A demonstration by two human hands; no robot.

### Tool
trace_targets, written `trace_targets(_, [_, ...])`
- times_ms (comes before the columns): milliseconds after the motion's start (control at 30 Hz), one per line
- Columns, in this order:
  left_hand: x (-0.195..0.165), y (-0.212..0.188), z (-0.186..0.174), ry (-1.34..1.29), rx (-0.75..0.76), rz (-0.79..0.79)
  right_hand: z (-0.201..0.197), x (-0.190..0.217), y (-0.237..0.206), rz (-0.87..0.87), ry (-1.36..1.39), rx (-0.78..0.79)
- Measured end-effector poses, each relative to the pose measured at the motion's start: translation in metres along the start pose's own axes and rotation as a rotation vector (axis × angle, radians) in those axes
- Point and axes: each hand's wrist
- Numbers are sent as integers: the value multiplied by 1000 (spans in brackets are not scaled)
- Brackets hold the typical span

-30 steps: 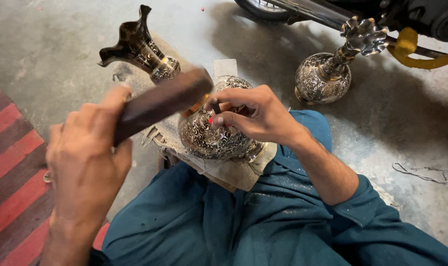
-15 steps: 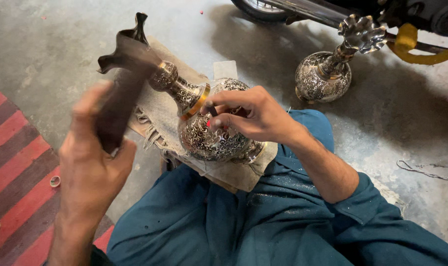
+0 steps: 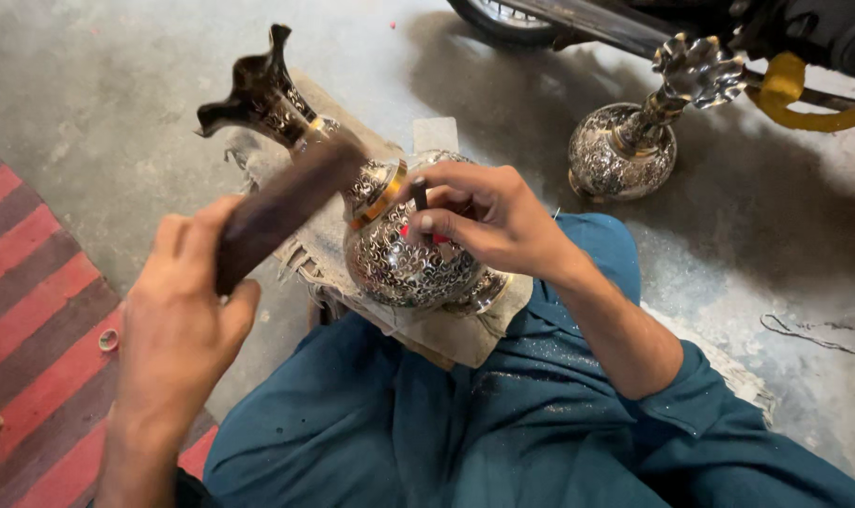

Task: The person sits cross-legged on the floor with an ornate brass vase resting on a cloth pad on their lap. They hold a chisel against the vase's decorated surface and strike it with a wooden mallet, repositioning the chisel and rotating the vase to work different areas of the pattern.

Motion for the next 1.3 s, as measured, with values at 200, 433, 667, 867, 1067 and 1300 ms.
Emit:
trace_targets(200, [-4,-14,11,-302,74,-214,12,5,-7,106,-362,-125])
trace_targets(433, [-8,-8,3,-282,7,-34,13,2,-9,38,-433,-131])
trace_targets(667, [-24,5,-14,-340,-29,29,10,-4,-10,-31,-473,-102])
trace_targets(867, [-30,13,-29,51,76,69,9,-3,-8,-13,-484,-100])
trace_targets(1067, [-33,16,-34,47,50,49,9,-1,-7,-5,-502,-97])
trace_targets(1300, [-23,14,-25,-134,67,-5,9,-1,-7,-28,-478,-103])
Point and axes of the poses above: each hand's wrist, its own y-axis towards the middle knuckle, its own z-axis out of the palm, x = y × z, and after that the axes turned 13 degrees about x, right-handed
